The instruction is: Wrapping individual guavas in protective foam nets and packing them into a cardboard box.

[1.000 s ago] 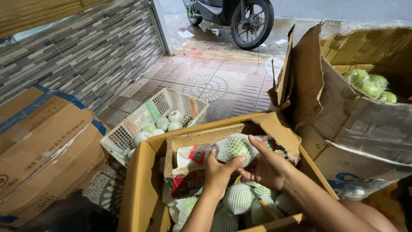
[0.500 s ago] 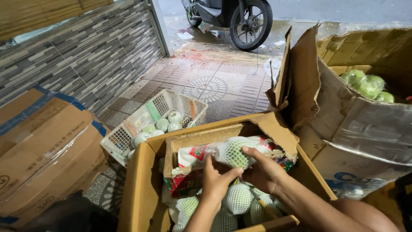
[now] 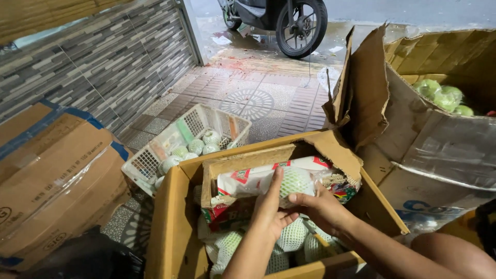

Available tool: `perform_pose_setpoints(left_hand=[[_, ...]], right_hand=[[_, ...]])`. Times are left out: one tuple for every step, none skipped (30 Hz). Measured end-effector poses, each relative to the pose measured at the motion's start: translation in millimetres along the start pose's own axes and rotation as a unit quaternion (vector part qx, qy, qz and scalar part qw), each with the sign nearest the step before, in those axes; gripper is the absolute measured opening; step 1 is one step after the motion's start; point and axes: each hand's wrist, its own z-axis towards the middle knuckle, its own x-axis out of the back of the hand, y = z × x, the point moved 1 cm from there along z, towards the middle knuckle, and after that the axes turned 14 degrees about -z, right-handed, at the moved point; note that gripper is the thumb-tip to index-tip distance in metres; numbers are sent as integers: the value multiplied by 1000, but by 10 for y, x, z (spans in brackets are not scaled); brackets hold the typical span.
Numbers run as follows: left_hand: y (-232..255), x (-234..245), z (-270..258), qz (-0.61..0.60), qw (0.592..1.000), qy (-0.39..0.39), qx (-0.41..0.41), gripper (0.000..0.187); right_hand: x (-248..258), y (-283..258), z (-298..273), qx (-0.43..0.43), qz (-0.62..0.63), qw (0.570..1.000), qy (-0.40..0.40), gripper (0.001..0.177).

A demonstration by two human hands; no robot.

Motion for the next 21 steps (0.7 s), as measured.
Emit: perform_pose_setpoints(left_hand=[[-2,-27,-14,-2,1000,0,2,77],[-12,-52,-29,-3,1000,14,3,71],[-24,-80,-41,-4,1000,28,4,66],[-27,-78,-78,-4,1000,29,8,66],[-27,-79,-114,-40,999,32,-5,61],[-18,-81,-146,-75,996,36,-18,58],[-48,-61,-126,-74,996,38,-16,58],[-71,-50,-105,-63,997,36,-25,58],[-97,-40,-84,-52,997,34,-34,58],[-139,-40,-55,-53,997,37,-32,58],[-182,-42,-30,-71,996,41,-37,58],[-217,-54,-5,-85,994,45,-43,57],[-281,-33,-27,-82,995,45,-41,57],[-309,-16,-42,-102,993,41,-46,58],[-335,1,-56,-122,990,36,-51,59],[-379,12,-17,-121,991,36,-50,59],[-421,25,24,-132,989,43,-56,57],[-461,28,64,-145,986,49,-62,55],[-462,23,68,-146,986,48,-62,55],[-487,31,64,-143,986,43,-72,53],[-512,39,57,-139,986,38,-83,51]], right_hand=[[33,31,19,-2,-2,1000,1,57],[73,65,29,-4,-42,999,0,54],[116,99,40,-6,-82,997,-1,52],[154,47,33,-10,-82,997,1,52],[190,-11,28,13,-195,980,-23,60],[220,-66,33,37,-305,951,-47,69],[261,-158,6,34,-304,951,-47,69],[313,-249,-14,-15,-483,875,-26,72],[369,-344,-36,-62,-642,764,-6,77],[581,-226,103,-65,-642,764,-8,77],[787,-122,239,2,-696,718,0,55],[994,-17,366,69,-742,667,13,36],[871,-60,273,66,-741,668,14,36],[735,-118,223,11,-762,646,31,21],[599,-177,172,-44,-780,622,49,9],[541,-180,109,-46,-779,623,51,9],[486,-156,44,-138,-787,600,-40,13],[434,-150,-18,-227,-782,566,-130,23],[548,36,106,-227,-783,565,-128,23],[662,257,189,-192,-823,491,-212,12],[778,477,265,-154,-850,411,-292,9]])
